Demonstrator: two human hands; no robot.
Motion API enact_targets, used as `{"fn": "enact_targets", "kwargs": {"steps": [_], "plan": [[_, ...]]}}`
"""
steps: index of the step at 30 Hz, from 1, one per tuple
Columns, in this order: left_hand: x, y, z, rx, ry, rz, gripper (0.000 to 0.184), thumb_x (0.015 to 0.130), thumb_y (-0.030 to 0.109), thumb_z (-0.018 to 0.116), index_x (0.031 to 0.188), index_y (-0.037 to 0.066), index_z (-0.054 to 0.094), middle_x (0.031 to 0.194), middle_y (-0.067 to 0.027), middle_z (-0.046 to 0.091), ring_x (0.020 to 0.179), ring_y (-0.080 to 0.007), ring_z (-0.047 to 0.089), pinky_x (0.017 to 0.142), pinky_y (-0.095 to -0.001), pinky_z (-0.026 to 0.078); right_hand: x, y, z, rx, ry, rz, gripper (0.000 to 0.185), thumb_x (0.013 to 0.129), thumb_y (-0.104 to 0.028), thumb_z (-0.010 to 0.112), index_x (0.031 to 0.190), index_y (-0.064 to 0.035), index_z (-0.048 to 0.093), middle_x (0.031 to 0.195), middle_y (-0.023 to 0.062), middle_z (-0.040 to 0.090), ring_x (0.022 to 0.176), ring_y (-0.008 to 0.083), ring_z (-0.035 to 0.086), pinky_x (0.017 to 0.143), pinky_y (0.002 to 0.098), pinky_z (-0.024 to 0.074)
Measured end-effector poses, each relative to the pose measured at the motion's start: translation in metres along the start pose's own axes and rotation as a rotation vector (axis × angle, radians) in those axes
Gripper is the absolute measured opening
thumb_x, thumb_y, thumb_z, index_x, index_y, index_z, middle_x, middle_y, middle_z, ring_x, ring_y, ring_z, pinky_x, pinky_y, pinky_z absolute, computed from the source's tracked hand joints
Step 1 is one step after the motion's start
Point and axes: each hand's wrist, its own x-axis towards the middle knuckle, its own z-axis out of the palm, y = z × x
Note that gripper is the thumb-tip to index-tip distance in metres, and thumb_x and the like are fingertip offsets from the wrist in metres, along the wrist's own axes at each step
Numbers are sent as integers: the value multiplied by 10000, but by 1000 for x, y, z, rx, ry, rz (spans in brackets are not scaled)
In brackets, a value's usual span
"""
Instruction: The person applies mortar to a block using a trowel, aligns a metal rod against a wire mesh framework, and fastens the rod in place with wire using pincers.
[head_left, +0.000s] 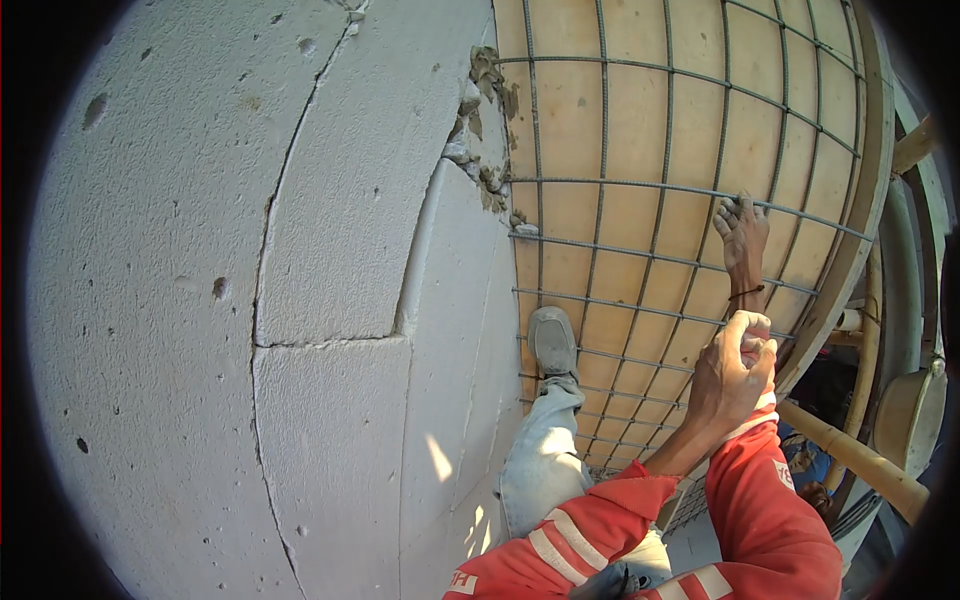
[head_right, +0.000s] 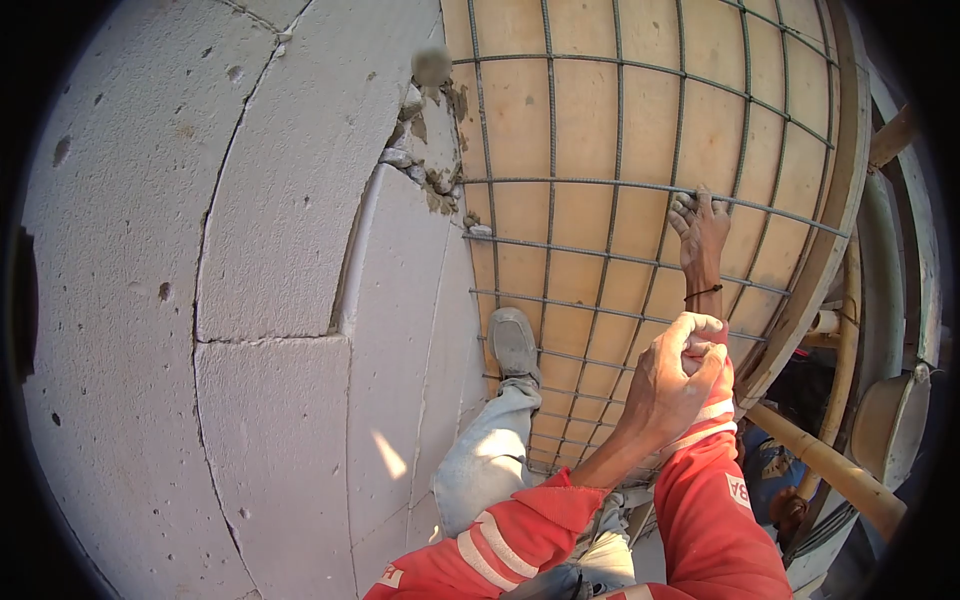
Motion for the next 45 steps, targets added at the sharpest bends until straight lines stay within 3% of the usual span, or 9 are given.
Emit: {"fn": "enact_targets", "kwargs": {"steps": [8,11,20,31,34,37,43,45], "plan": [[6,-9,5,54,-12,0,333,919,244,623,1169,24,605,1068,-173,708,998,-288,697,883,-395,536,-23,25,-28,3,-20,78,231,1004,-232,613,1092,-42,515,914,97,653,771,185,663,675,299,584],[3,-7,7,41,-7,-24,320,909,238,629,1152,31,616,1039,-172,707,995,-285,697,876,-394,535,-30,46,-43,187,-53,94,191,1011,-245,611,1078,-76,551,929,78,663,820,171,641,735,310,561],[4,-8,8,75,-9,-5,347,914,249,627,1173,21,601,1025,-179,702,946,-275,702,851,-381,540,-57,68,-60,280,-34,180,157,1018,-242,601,1053,-90,584,905,51,668,784,142,636,696,286,558],[-3,-23,20,153,-74,-2,373,916,251,637,1192,4,590,987,-182,689,852,-240,697,797,-364,552,-45,57,-67,67,-93,324,177,1006,-287,628,1048,-119,593,923,17,683,724,104,633,614,240,539],[4,-12,28,84,-117,-17,327,942,186,628,1197,-13,579,938,-129,691,823,-172,679,772,-317,552,-41,48,-61,10,-80,317,201,997,-306,641,1056,-120,590,918,13,679,734,102,637,597,232,535],[3,-17,37,52,-187,-48,311,961,130,612,1205,-55,557,964,-135,686,815,-173,682,767,-290,555,-45,36,-62,-66,-5,263,218,994,-296,646,1056,-93,598,921,21,680,746,109,648,610,233,547],[-7,-17,31,89,-143,-45,339,963,172,609,1220,-44,560,987,-149,691,848,-195,689,776,-317,558,-32,18,-25,-15,5,45,204,988,-223,653,1011,-26,604,894,71,672,763,143,678,675,257,590],[-5,-16,25,29,-122,-44,371,957,235,608,1210,-34,571,994,-167,694,875,-209,691,786,-353,558,-6,12,-21,-13,-69,82,186,992,-217,647,1007,-38,600,883,62,672,761,151,678,665,250,583]]}}
